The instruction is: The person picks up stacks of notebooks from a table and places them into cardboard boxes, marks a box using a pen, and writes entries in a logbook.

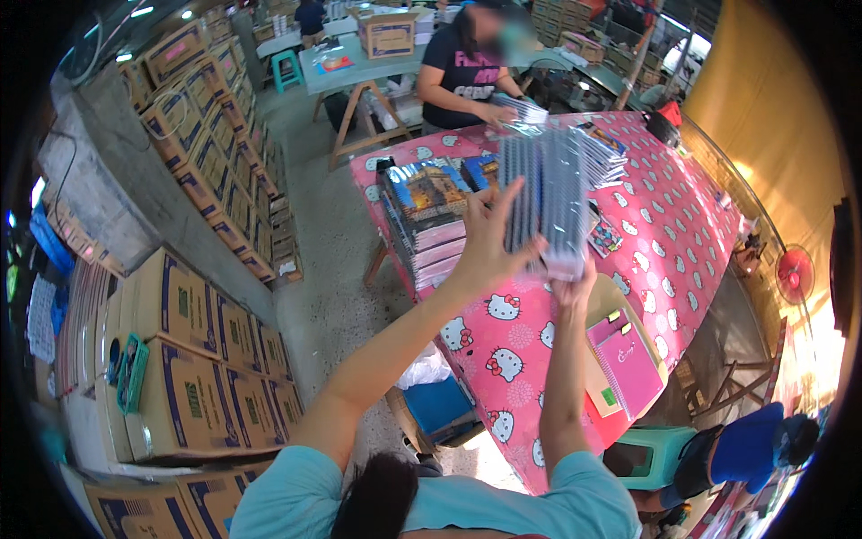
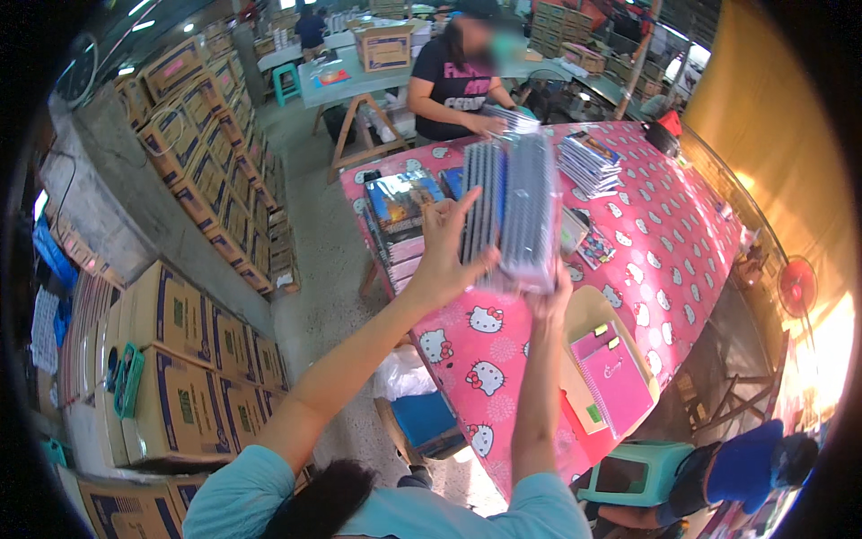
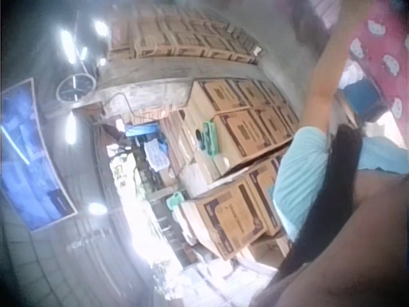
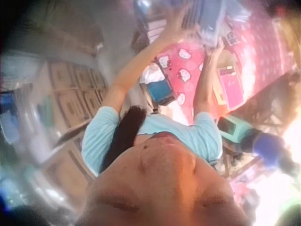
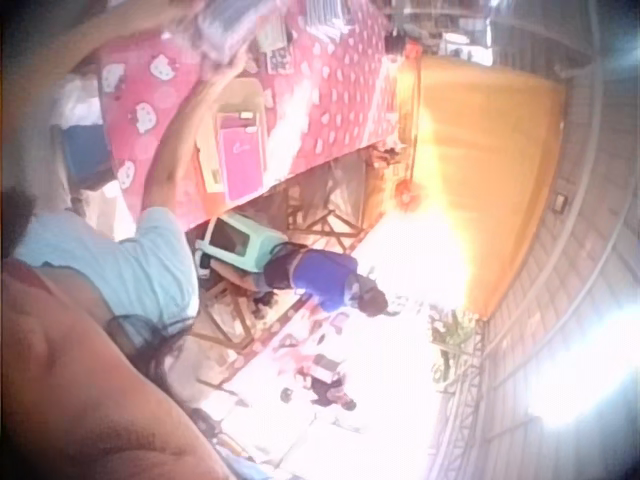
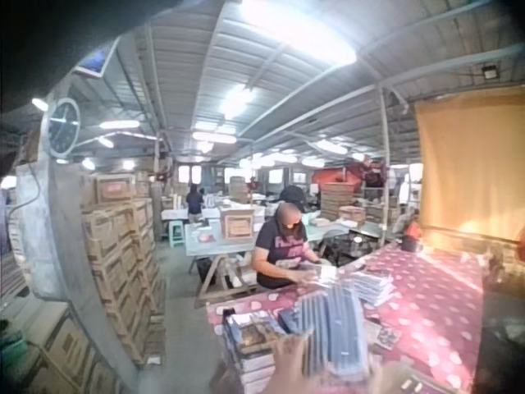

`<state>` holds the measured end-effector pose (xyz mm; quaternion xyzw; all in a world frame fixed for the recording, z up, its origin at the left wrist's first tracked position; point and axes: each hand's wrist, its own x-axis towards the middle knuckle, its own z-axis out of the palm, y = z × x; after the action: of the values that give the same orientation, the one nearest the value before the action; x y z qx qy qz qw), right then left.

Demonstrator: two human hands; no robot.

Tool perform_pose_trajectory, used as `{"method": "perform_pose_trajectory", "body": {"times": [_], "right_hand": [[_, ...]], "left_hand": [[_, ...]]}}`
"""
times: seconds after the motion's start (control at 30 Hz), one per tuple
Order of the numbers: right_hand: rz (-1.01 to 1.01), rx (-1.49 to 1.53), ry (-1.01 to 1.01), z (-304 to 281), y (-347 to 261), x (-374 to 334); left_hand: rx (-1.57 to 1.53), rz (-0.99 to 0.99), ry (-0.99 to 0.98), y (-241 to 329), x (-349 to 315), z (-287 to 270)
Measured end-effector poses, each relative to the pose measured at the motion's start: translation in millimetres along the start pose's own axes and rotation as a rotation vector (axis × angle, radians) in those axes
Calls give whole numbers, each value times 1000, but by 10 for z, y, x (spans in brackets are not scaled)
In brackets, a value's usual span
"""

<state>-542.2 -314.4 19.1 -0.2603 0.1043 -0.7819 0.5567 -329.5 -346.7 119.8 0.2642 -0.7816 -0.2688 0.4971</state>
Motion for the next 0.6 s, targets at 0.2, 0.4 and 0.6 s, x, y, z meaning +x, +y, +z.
{"method": "perform_pose_trajectory", "body": {"times": [0.2,0.4,0.6], "right_hand": [[16,-70,-28,442,961,-990],[363,-31,-287,1341,1533,-2008],[689,154,-806,2443,1838,-3162]], "left_hand": [[116,-106,-191,1141,-1196,-1202],[364,-228,470,1988,-3244,-2086],[17,-478,1565,3786,-5355,-1854]]}}
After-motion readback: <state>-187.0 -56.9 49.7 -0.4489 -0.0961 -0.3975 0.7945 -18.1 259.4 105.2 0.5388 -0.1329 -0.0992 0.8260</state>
